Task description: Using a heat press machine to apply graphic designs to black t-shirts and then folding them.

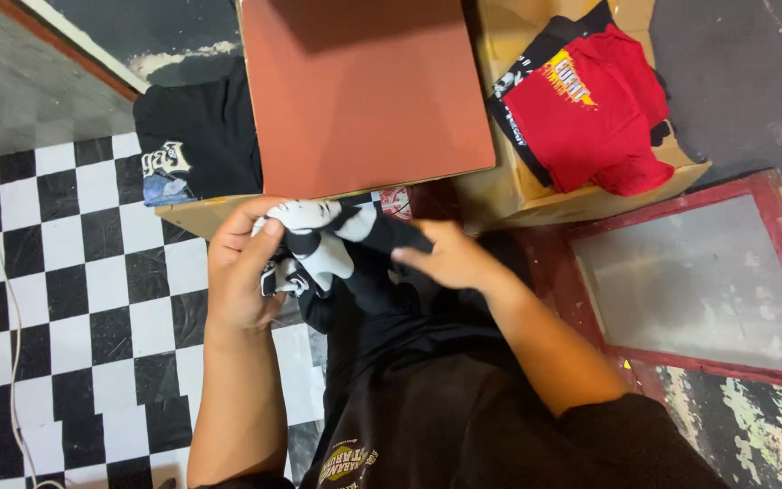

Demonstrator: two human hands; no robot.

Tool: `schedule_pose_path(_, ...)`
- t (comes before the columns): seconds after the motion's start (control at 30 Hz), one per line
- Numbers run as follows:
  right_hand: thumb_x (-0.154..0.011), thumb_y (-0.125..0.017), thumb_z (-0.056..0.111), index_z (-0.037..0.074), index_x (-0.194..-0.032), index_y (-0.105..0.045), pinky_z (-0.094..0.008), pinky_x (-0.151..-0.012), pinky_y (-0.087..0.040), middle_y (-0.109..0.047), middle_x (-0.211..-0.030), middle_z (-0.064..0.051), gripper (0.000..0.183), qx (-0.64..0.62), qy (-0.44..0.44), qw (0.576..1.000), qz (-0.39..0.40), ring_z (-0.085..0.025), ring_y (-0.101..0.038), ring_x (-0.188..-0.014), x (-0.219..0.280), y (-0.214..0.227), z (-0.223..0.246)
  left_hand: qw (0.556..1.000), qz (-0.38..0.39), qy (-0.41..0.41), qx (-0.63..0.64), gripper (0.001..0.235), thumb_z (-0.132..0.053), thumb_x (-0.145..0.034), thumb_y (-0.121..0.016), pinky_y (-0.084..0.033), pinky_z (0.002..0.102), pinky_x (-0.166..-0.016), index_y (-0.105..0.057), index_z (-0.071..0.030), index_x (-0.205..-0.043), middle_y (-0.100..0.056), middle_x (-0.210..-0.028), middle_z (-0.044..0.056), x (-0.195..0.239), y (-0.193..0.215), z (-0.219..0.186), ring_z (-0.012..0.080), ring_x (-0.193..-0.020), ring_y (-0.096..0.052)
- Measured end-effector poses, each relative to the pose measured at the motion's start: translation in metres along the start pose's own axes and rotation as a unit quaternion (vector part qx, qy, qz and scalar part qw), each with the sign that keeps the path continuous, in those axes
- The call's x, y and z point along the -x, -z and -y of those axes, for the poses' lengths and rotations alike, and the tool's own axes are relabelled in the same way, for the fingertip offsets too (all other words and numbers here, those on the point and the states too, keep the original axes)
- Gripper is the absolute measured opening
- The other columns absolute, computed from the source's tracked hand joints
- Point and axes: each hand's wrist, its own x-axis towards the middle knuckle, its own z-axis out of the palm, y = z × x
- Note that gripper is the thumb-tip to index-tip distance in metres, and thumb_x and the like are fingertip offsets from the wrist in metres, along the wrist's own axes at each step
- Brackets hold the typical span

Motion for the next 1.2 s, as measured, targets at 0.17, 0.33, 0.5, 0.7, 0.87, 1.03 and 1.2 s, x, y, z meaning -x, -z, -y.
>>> schedule_pose_path(0.17, -0.087, -0.081, 0.013, 0.0, -0.112, -0.072, -0.028, -0.078, -0.053, -0.071, -0.096, -0.002, 0.031, -0.078, 0.073, 0.981, -0.16, -0.01, -0.063, -0.087, 0.0, 0.039, 0.013, 0.996, -0.055, -0.042, -0.048, 0.021, -0.006, -0.105, -0.06, -0.056, 0.03, -0.092, -0.065, 0.002, -0.123, -0.072, -0.113, 0.011, 0.0, 0.024, -0.005, 0.0156, -0.101, -0.07)
schedule_pose_path(0.33, -0.089, -0.076, 0.004, -0.001, -0.106, -0.07, -0.024, -0.074, -0.054, -0.07, -0.091, -0.002, 0.019, -0.276, 0.093, 0.945, -0.149, -0.009, -0.066, -0.08, 0.022, 0.065, 0.068, 0.983, -0.113, -0.051, -0.133, 0.021, -0.007, -0.106, -0.062, -0.054, 0.027, -0.095, -0.066, 0.002, -0.125, -0.071, -0.116, 0.008, -0.01, 0.044, 0.022, 0.0125, -0.104, -0.067)
schedule_pose_path(0.5, -0.093, -0.072, 0.003, -0.002, -0.104, -0.07, -0.024, -0.075, -0.053, -0.069, -0.092, -0.001, 0.012, -0.32, 0.09, 0.937, -0.112, -0.008, -0.065, -0.081, 0.024, 0.06, 0.101, 0.94, -0.094, -0.078, -0.317, 0.026, -0.011, -0.103, -0.063, -0.05, 0.028, -0.1, -0.064, -0.001, -0.127, -0.071, -0.12, 0.008, -0.005, 0.041, 0.045, 0.0139, -0.112, -0.065)
schedule_pose_path(0.7, -0.101, -0.07, 0.004, 0.0, -0.102, -0.066, -0.026, -0.067, -0.051, -0.067, -0.09, -0.003, 0.006, -0.387, 0.089, 0.911, -0.111, -0.01, -0.062, -0.075, 0.001, 0.041, 0.094, 0.848, -0.043, -0.156, -0.506, 0.032, -0.014, -0.097, -0.075, -0.051, 0.033, -0.099, -0.068, -0.004, -0.126, -0.069, -0.122, 0.013, 0.02, -0.007, 0.041, 0.0237, -0.113, -0.067)
schedule_pose_path(0.87, -0.102, -0.069, 0.007, -0.001, -0.108, -0.064, -0.029, -0.076, -0.057, -0.07, -0.099, -0.007, 0.012, -0.429, 0.106, 0.892, -0.091, -0.013, -0.067, -0.084, -0.002, 0.02, 0.099, 0.886, 0.043, -0.159, -0.434, 0.047, -0.019, -0.088, -0.081, -0.053, 0.032, -0.096, -0.063, -0.002, -0.127, -0.065, -0.121, 0.013, 0.018, -0.06, 0.043, 0.0218, -0.111, -0.066)
schedule_pose_path(1.03, -0.099, -0.067, 0.009, -0.003, -0.132, -0.059, -0.03, -0.096, -0.059, -0.069, -0.121, -0.01, 0.037, -0.451, 0.126, 0.882, -0.06, -0.014, -0.069, -0.108, 0.006, 0.023, 0.11, 0.908, -0.037, -0.13, -0.395, 0.043, -0.019, -0.092, -0.078, -0.053, 0.026, -0.085, -0.062, -0.001, -0.129, -0.067, -0.107, 0.007, 0.009, -0.056, 0.068, 0.0116, -0.096, -0.063)
schedule_pose_path(1.2, -0.087, -0.071, -0.005, 0.002, -0.14, -0.049, -0.032, -0.095, -0.056, -0.066, -0.123, -0.007, 0.057, -0.297, 0.113, 0.945, -0.078, -0.013, -0.066, -0.111, 0.006, 0.021, 0.101, 0.954, -0.081, -0.045, -0.284, 0.02, -0.017, -0.107, -0.061, -0.049, 0.022, -0.08, -0.066, -0.002, -0.119, -0.067, -0.096, -0.002, -0.001, -0.032, 0.089, 0.0039, -0.088, -0.058)
